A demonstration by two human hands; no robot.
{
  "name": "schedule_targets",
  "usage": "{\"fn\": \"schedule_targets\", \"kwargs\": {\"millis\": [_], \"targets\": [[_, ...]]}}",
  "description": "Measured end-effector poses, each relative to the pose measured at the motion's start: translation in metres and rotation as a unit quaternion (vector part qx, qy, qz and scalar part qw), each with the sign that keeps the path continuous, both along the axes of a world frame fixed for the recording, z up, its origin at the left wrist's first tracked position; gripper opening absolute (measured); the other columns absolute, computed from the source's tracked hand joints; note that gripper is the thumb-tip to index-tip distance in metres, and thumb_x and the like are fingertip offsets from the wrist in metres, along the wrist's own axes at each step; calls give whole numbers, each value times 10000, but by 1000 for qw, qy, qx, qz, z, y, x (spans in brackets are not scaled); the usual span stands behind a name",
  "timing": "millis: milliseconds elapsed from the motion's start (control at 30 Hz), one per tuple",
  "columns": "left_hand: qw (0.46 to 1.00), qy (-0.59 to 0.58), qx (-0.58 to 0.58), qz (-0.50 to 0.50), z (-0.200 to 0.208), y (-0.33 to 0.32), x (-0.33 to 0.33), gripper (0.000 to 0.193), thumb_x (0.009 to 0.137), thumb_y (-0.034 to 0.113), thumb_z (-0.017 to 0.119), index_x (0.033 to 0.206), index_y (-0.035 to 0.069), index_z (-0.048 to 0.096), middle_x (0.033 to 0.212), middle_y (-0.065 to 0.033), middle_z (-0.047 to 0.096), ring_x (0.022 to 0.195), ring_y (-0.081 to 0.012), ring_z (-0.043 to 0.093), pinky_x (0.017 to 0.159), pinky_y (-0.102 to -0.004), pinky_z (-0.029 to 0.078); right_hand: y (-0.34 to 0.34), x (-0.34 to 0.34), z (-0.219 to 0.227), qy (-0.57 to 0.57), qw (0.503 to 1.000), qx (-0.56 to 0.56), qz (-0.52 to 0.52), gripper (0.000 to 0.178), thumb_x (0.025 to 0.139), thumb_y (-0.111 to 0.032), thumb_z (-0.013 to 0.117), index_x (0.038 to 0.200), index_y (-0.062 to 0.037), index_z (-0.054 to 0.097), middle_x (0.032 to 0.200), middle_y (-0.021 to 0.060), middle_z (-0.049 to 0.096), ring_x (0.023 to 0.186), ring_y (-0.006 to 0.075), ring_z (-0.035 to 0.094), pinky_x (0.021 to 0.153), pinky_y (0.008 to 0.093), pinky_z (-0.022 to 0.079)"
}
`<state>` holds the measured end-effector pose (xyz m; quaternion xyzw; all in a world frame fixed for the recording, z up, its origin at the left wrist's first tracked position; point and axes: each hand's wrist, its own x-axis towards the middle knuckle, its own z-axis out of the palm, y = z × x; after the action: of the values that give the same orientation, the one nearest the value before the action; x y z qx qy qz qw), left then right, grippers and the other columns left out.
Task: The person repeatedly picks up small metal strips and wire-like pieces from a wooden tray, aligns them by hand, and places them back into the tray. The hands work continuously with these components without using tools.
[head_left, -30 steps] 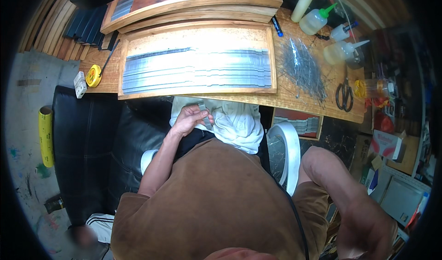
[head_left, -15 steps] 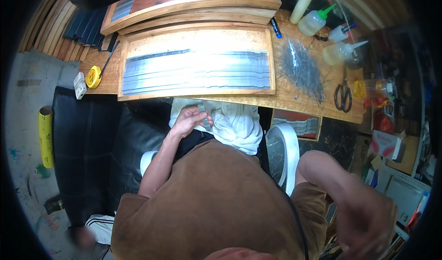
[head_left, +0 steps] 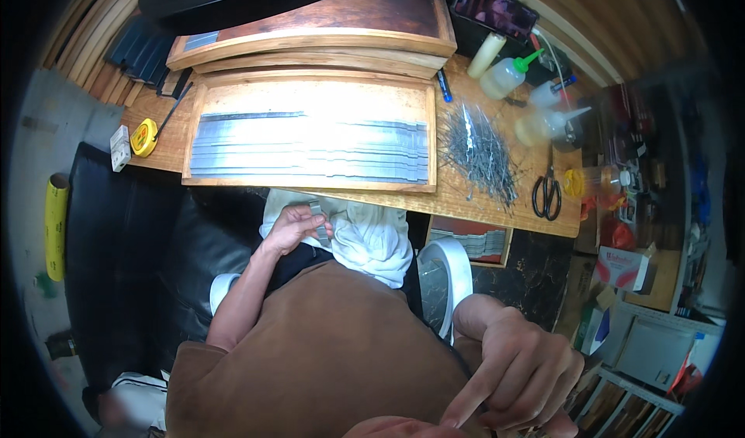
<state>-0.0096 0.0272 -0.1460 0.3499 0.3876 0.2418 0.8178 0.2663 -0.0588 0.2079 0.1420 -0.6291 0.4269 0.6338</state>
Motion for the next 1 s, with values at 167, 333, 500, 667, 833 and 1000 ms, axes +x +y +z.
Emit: {"fn": "schedule_targets", "kwargs": {"millis": [167, 333, 500, 667, 833, 1000], "targets": [[1000, 4, -1, -2, -2, 1, 0, 178, 997, 139, 729, 1062, -27, 724, 1002, -164, 782, 932, -250, 768, 792, -359, 630, -1, -2, -4, 5, 1000, 2, -2, 647, 1120, -391, 449, 589, -67, 625, 595, 114, 643, 441, 167, 576, 846, 522, 658], [997, 68, -28, -38, 29, -2, 8, 164, 985, 141, 745, 1049, -10, 736, 971, -147, 787, 885, -236, 778, 768, -350, 643, -7, 4, -29, -47, 992, -105, 59, 666, 1107, -440, 497, 571, -69, 632, 617, 99, 655, 472, 195, 602, 816, 472, 667], [990, 23, -80, -117, 108, -14, 33, 139, 981, 97, 735, 1052, -22, 738, 956, -145, 790, 848, -220, 785, 725, -326, 646, -5, 11, -97, -531, 715, -416, -184, 131, 896, -162, 793, 932, -44, 749, 809, 51, 670, 684, 140, 620, 602, 281, 468], [982, -5, -58, -180, 129, -3, 57, 115, 997, 78, 702, 1049, -17, 743, 943, -143, 791, 849, -202, 782, 691, -293, 632, -1, -9, -219, -316, 680, -646, -141, 310, 1033, -278, 705, 1066, 30, 723, 769, 17, 680, 602, 45, 590, 519, 207, 437], [985, 11, 3, -173, 130, 10, 75, 123, 1007, 105, 698, 1028, -3, 753, 919, -107, 790, 812, -165, 776, 610, -231, 595, 14, -27, -228, -171, 683, -689, -173, 205, 1035, -193, 693, 948, -11, 730, 739, -6, 670, 563, 11, 577, 478, 159, 425], [990, 0, -9, -143, 132, 5, 79, 151, 1000, 134, 714, 1043, -4, 759, 917, -98, 786, 779, -158, 769, 590, -225, 576, 15, -30, -239, -81, 662, -730, -145, 188, 1019, -141, 696, 921, 13, 738, 715, 3, 669, 530, 20, 553, 445, 178, 423]]}}
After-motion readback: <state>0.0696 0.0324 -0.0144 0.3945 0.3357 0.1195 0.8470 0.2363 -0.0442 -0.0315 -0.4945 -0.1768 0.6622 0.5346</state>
